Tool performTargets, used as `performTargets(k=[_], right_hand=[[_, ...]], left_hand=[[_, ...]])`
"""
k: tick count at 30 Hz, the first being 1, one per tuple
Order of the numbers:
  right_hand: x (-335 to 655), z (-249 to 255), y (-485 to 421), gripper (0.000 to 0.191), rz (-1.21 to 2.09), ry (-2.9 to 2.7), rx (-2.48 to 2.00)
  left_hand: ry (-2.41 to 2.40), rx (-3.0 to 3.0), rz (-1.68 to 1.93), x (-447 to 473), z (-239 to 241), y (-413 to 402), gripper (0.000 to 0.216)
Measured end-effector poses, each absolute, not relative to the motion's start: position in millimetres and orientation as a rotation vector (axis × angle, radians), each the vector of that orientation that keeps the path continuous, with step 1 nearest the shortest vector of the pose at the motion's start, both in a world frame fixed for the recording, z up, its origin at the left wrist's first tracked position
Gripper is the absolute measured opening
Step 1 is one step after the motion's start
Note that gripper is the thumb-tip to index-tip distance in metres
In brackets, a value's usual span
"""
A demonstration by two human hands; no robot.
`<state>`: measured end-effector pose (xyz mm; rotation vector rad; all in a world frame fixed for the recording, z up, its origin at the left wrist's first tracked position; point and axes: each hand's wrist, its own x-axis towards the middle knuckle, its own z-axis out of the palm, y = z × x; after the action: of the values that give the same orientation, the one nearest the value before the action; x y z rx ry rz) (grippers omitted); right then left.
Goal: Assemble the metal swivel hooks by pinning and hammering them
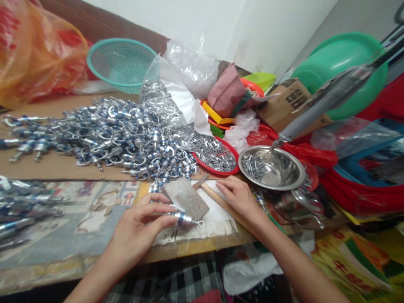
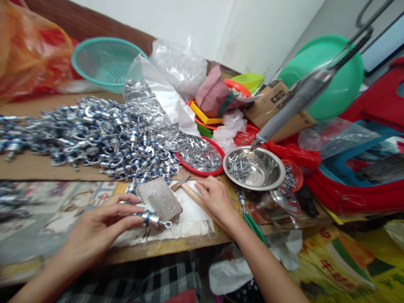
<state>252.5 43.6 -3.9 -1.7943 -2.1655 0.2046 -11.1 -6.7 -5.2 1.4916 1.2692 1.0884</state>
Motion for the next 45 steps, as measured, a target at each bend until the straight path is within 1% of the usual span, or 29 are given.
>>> performTargets(k=[2,3,5,8,9,12,15,17,19,21,23,26,30,35,38,40,42,45], right_hand=[[250.6,-1.9,71.5,0.03,0.015,-2.116,-1.854],[249.8,-1.2,85.5,0.03,-0.017,-2.093,-1.886],[248.4,-0.9,109.4,0.028,-0.021,-2.092,-1.938],[246.6,-2.5,127.3,0.015,-0.011,-2.107,-1.984],[246.6,-3.0,128.6,0.014,-0.018,-2.1,-1.992],[249.5,-1.7,124.3,0.02,-0.05,-2.031,-1.997],[251.3,5.5,112.2,0.032,-0.021,-1.946,-1.953],[245.0,13.4,96.3,0.032,0.038,-1.939,-1.881],[230.4,22.6,71.9,0.023,0.157,-1.977,-1.747],[210.5,31.6,41.9,0.014,0.341,-2.036,-1.505],[191.1,39.6,13.1,0.012,0.436,-2.145,-1.23],[172.9,48.4,-14.4,0.016,0.35,-2.365,-1.034],[168.7,53.4,-21.7,0.02,0.209,-2.499,-1.028],[169.6,50.5,-23.3,0.023,0.125,-2.503,-1.0],[171.1,44.5,-27.7,0.015,0.227,-2.374,-0.928],[173.9,39.6,-29.7,0.021,0.231,-2.293,-0.855],[177.4,35.3,-30.0,0.021,0.102,-2.309,-0.746],[181.9,32.3,-27.4,0.02,-0.091,-2.39,-0.593]], left_hand=[[1.26,1.589,1.125,-11.4,-5.3,-5.9,0.007],[1.259,1.621,1.142,-11.1,-5.1,-5.8,0.008],[1.251,1.644,1.163,-10.1,-4.2,-5.8,0.009],[1.228,1.604,1.168,-8.9,-2.8,-6.5,0.011],[1.222,1.594,1.168,-8.9,-2.4,-7.0,0.011],[1.219,1.595,1.158,-9.5,-1.4,-8.8,0.011],[1.215,1.613,1.144,-9.4,0.2,-10.5,0.013],[1.199,1.63,1.149,-8.4,1.6,-11.5,0.012],[1.19,1.658,1.166,-7.0,2.5,-13.2,0.01],[1.209,1.694,1.198,-5.5,2.8,-15.8,0.007],[1.239,1.734,1.239,-4.3,2.5,-19.1,0.012],[1.26,1.815,1.298,-3.3,2.1,-23.5,0.019],[1.203,1.921,1.347,-3.5,3.1,-26.9,0.024],[1.064,1.892,1.361,-3.6,7.1,-28.6,0.026],[1.127,1.705,1.289,-5.9,11.1,-27.6,0.018],[1.175,1.554,1.205,-8.5,14.2,-26.4,0.01],[1.206,1.468,1.136,-10.6,17.6,-25.8,0.008],[1.247,1.494,1.059,-11.3,22.9,-26.8,0.01]])
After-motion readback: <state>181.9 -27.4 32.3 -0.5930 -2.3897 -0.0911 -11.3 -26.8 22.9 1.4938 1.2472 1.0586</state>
